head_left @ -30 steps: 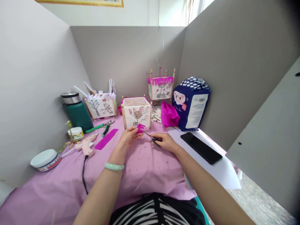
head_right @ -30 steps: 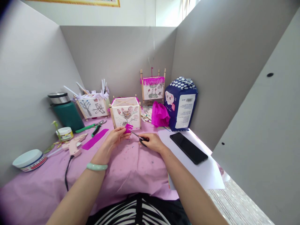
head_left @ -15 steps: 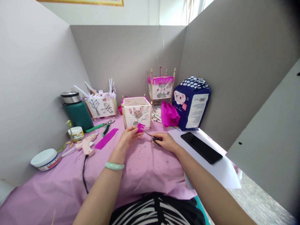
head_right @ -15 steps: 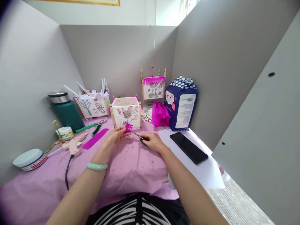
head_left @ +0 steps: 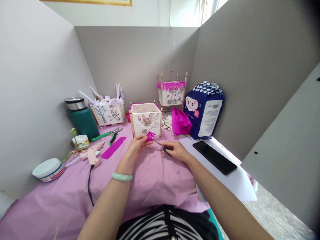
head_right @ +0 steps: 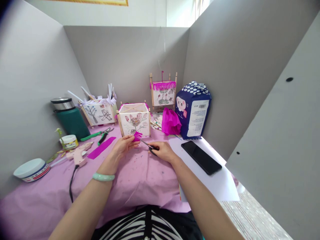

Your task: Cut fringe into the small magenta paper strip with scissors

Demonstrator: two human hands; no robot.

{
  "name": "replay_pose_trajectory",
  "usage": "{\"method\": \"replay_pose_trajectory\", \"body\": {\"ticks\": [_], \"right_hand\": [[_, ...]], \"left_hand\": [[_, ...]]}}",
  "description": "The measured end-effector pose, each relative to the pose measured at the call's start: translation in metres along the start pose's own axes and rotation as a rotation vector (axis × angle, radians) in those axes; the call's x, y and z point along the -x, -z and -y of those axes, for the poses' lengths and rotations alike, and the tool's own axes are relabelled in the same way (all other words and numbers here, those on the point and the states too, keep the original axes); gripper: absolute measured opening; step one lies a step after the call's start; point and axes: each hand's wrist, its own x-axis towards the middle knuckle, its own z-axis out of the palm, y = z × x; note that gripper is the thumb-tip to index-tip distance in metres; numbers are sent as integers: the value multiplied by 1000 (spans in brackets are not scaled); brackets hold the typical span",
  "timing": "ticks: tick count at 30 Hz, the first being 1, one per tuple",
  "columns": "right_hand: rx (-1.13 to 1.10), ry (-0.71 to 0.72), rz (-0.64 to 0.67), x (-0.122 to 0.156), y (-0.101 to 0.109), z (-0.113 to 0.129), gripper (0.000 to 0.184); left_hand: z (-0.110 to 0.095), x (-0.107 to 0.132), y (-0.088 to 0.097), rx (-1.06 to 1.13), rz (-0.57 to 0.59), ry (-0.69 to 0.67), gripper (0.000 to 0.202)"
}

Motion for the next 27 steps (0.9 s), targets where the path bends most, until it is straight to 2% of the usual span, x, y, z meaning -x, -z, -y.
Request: {"method": "replay_pose_trajectory", "body": {"ticks": [27], "right_hand": [[-4,-5,-9,-1,-1,-2,37]], "left_hand": [[4,-2,-2,-39,0,6,7]]}}
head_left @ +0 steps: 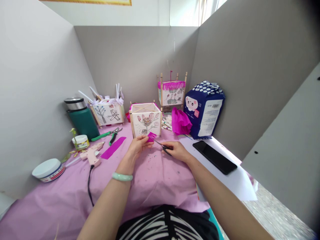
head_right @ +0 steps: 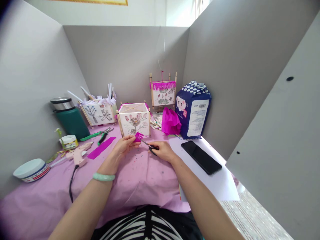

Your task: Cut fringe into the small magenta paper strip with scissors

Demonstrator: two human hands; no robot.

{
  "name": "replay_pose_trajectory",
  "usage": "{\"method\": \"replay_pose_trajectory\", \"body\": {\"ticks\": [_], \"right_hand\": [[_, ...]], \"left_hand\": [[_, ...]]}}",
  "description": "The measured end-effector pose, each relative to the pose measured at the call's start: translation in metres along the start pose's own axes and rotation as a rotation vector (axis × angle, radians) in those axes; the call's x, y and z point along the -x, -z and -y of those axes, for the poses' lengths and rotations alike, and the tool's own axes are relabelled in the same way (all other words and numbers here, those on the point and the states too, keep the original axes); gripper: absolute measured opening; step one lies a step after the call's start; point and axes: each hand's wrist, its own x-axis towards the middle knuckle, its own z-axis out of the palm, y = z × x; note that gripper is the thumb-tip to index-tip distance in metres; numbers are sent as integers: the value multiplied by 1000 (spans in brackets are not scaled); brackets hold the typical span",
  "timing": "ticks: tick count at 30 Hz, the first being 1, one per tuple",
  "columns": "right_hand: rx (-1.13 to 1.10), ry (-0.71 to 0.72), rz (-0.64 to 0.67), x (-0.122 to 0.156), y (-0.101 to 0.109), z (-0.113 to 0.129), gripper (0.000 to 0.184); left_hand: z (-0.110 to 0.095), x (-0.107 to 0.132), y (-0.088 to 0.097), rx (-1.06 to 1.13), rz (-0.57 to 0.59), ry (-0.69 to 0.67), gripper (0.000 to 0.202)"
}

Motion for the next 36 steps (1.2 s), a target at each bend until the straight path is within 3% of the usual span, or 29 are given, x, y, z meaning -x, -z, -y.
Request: {"method": "replay_pose_trajectory", "body": {"ticks": [36], "right_hand": [[24,-4,-4,0,1,-2,36]], "left_hand": [[-2,0,2,17,-12,-6,8]]}}
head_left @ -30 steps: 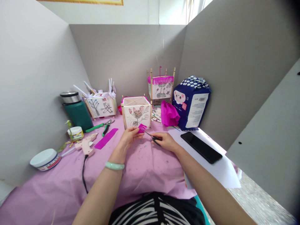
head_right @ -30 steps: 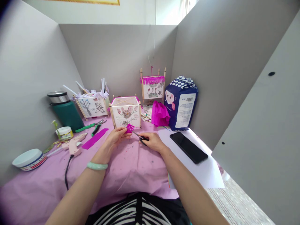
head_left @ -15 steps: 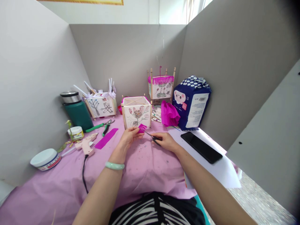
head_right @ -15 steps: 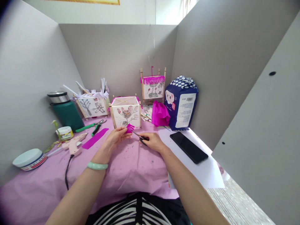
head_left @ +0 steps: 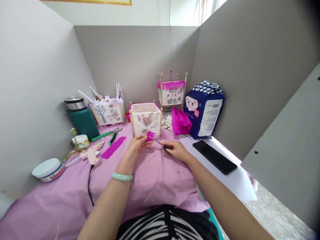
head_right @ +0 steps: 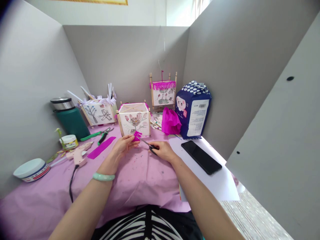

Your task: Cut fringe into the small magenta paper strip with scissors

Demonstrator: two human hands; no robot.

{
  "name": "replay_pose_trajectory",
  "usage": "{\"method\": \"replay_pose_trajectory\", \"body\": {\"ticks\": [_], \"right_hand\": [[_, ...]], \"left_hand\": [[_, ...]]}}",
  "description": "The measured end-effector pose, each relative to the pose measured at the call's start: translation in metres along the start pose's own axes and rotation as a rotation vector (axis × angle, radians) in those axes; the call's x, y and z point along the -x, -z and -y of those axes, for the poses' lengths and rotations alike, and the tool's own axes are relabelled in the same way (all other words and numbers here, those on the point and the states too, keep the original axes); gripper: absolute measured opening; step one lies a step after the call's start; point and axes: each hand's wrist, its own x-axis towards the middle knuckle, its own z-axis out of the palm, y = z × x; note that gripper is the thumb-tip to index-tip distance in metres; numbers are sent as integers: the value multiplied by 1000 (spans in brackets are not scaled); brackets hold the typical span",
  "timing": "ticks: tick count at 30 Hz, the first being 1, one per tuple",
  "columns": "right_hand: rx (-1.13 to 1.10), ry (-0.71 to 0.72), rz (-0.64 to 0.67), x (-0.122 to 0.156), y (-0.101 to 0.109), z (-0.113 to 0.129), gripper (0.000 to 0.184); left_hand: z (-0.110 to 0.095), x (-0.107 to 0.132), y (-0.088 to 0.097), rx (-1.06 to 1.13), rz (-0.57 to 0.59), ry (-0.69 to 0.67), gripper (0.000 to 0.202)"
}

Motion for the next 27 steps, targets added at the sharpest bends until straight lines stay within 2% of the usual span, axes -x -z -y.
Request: {"method": "replay_pose_trajectory", "body": {"ticks": [9,17,27], "right_hand": [[-44,-8,18,1,0,3,40],[-28,-2,21,1,0,6,39],[-21,14,15,0,1,9,38]], "left_hand": [[-2,-4,4,100,-105,-25,7],[-2,3,0,41,18,7,6],[-2,4,-1,34,14,12,7]]}}
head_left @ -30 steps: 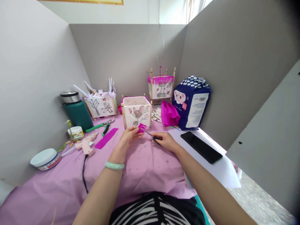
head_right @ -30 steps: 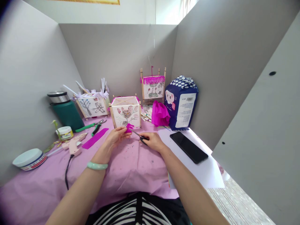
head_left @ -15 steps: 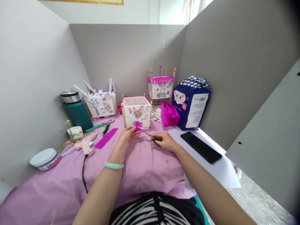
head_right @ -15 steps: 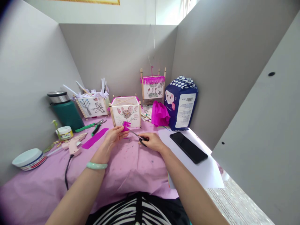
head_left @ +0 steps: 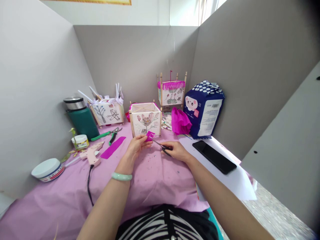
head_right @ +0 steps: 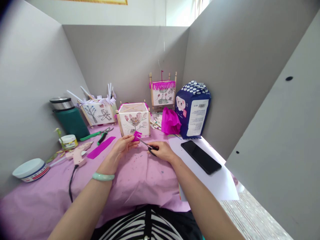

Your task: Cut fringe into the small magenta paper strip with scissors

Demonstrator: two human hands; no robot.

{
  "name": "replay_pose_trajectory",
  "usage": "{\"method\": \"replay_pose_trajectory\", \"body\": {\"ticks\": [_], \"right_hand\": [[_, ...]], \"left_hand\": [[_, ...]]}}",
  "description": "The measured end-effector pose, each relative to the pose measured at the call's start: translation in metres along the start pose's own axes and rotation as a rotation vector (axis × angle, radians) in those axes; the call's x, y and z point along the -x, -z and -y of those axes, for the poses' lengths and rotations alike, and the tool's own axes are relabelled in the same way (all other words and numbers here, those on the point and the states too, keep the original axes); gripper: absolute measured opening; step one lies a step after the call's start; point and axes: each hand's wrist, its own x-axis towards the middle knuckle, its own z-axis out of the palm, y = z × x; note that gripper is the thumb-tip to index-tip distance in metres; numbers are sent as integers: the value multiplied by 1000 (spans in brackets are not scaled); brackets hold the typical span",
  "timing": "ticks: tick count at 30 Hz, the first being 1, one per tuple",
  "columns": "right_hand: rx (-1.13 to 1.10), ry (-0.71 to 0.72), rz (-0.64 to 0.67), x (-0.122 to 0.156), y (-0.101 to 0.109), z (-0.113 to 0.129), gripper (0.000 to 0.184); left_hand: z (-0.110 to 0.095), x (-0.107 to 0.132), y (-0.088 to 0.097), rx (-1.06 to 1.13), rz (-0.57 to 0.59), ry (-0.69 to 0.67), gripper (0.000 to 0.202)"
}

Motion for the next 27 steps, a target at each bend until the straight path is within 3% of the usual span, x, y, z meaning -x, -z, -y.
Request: {"method": "replay_pose_trajectory", "body": {"ticks": [27], "right_hand": [[16,-7,1,0,1,-2,37]], "left_hand": [[-2,1,0,14,2,4,11]]}}
